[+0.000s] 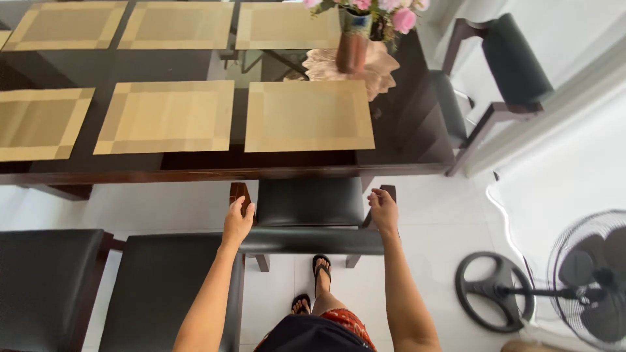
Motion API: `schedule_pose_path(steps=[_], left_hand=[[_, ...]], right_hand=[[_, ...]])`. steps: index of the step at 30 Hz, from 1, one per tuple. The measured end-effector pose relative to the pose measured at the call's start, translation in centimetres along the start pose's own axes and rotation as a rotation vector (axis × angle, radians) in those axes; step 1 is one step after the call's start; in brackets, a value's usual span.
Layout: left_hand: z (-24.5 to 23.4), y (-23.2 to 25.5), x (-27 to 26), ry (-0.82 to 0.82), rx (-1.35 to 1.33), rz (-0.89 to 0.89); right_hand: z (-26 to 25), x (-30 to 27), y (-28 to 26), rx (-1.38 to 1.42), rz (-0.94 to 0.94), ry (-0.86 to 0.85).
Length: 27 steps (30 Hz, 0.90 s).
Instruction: Arranging place mats and aligning chairs at a dining table.
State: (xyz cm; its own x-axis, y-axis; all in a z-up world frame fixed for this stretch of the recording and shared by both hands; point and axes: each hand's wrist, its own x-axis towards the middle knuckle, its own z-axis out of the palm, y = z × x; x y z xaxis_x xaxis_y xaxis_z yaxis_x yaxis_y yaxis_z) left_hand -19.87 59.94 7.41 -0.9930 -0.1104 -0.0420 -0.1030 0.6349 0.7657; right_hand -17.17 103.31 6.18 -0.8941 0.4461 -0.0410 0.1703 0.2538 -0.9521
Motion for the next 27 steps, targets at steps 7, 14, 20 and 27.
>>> schedule_pose_path(steps=[7, 14, 20, 27], left_hand=[[2.8, -4.3, 6.3, 0.013, 0.079, -0.108], [5.0, -7.6, 10.4, -0.036, 0.398, -0.216], [5.6, -10.2, 12.9, -0.113, 0.572, -0.240], [5.7, -12.5, 14.2, -0.343, 0.718, -0.315]], right_hand=[[0.2, 7.6, 2.9, -0.386, 0.003, 0.047], [1.5, 11.8, 6.8, -0.767, 0.035, -0.037], [2.0, 13.2, 8.4, -0.944, 0.160, -0.178], [0.9, 13.3, 12.9, -1.088, 0.368, -0.371]])
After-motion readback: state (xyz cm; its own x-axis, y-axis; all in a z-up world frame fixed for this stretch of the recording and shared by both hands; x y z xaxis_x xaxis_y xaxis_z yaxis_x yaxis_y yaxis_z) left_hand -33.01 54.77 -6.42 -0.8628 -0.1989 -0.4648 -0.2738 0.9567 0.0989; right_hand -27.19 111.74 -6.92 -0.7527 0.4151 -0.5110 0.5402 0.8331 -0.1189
